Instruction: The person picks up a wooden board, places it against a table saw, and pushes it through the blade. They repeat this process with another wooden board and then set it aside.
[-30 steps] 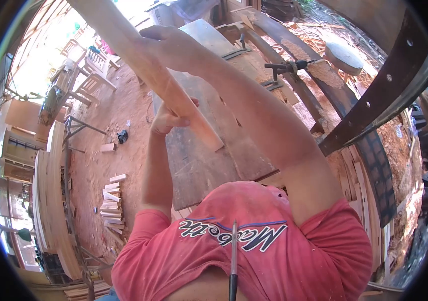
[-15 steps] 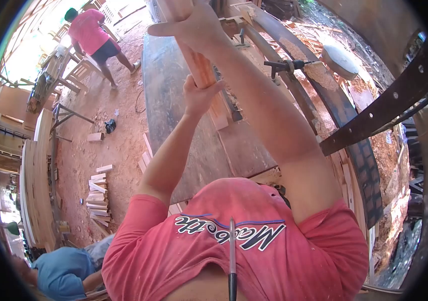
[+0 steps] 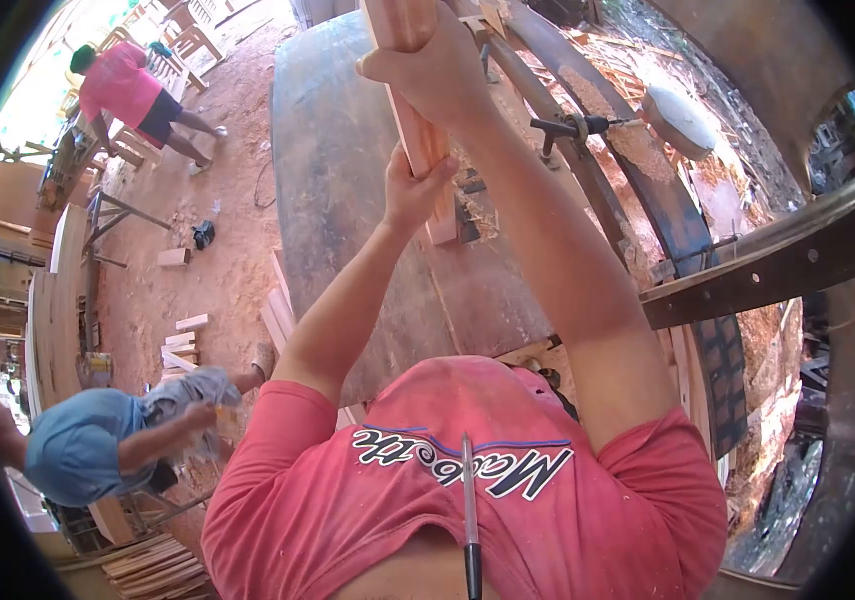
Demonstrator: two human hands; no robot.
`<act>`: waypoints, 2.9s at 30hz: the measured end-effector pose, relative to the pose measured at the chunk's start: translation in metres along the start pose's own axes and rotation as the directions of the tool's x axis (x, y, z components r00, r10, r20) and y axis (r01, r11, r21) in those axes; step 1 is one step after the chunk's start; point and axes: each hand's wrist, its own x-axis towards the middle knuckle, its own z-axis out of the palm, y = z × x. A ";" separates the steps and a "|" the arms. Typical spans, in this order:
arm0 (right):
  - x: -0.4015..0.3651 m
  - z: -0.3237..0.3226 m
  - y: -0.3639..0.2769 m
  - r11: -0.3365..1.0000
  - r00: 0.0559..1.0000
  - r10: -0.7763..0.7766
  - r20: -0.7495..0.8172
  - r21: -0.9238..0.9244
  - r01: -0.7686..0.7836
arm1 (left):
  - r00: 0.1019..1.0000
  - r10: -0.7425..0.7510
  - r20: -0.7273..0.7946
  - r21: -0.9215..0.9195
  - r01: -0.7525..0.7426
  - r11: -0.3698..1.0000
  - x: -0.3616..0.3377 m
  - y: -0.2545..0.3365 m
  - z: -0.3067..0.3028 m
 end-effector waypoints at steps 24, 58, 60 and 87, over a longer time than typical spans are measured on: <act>0.020 -0.024 0.014 0.988 0.916 0.156 0.370 -0.052 -0.148 | 0.900 -0.242 0.362 0.164 0.194 0.967 0.003 -0.010 -0.081; 0.028 0.019 0.050 0.998 0.999 0.035 -0.024 -0.058 -0.037 | 0.988 0.086 -0.128 0.083 -0.076 0.994 0.016 -0.033 -0.006; 0.031 0.021 0.046 0.995 0.997 -0.035 -0.061 -0.099 0.029 | 0.986 0.078 -0.147 0.121 -0.060 0.991 0.019 -0.035 -0.009; 0.086 0.039 0.083 0.997 0.999 0.026 -0.043 0.069 -0.023 | 0.966 0.140 -0.216 0.226 -0.090 0.970 0.082 -0.072 -0.029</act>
